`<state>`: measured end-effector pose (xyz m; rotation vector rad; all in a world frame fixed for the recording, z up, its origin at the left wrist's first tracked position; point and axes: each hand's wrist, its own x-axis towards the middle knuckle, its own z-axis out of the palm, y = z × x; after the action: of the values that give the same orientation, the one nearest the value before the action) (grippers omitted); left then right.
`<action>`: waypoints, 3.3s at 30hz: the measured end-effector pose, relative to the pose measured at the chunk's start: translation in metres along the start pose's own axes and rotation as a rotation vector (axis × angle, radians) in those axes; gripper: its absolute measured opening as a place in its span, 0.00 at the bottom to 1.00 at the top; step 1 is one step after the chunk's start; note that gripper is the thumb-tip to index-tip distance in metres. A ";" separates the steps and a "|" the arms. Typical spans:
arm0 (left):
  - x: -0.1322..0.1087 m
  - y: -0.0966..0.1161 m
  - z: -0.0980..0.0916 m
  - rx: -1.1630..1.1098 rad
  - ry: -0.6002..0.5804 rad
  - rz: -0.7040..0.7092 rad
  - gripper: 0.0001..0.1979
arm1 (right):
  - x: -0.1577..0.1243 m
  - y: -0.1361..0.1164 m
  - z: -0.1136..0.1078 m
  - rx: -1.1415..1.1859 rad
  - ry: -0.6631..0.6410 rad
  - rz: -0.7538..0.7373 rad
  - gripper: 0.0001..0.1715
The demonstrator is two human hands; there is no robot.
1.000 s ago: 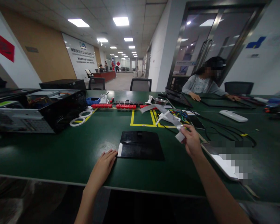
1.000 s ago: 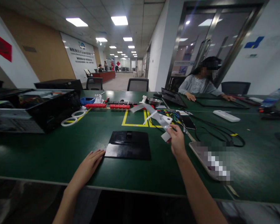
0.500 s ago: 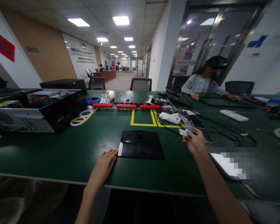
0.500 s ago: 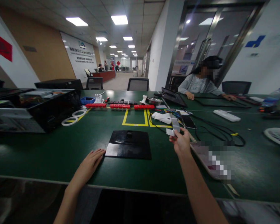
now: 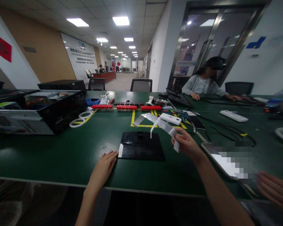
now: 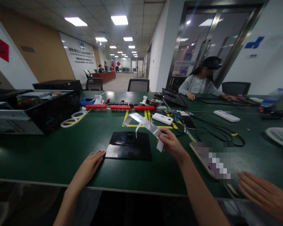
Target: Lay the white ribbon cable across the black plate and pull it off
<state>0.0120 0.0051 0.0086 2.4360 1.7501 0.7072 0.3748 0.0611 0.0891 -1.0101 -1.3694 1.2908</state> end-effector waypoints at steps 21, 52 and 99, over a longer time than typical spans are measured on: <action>0.000 -0.004 0.005 0.008 -0.014 0.001 0.18 | 0.014 0.028 0.014 -0.339 -0.302 0.168 0.21; 0.028 0.080 0.012 0.147 -0.021 0.264 0.22 | 0.018 0.035 0.021 -0.661 -0.423 0.035 0.21; 0.032 0.060 -0.002 0.012 -0.089 0.240 0.20 | 0.018 0.036 0.021 -0.690 -0.410 0.072 0.18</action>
<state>0.0719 0.0131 0.0394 2.6690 1.4511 0.5961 0.3494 0.0783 0.0561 -1.2967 -2.2011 1.1283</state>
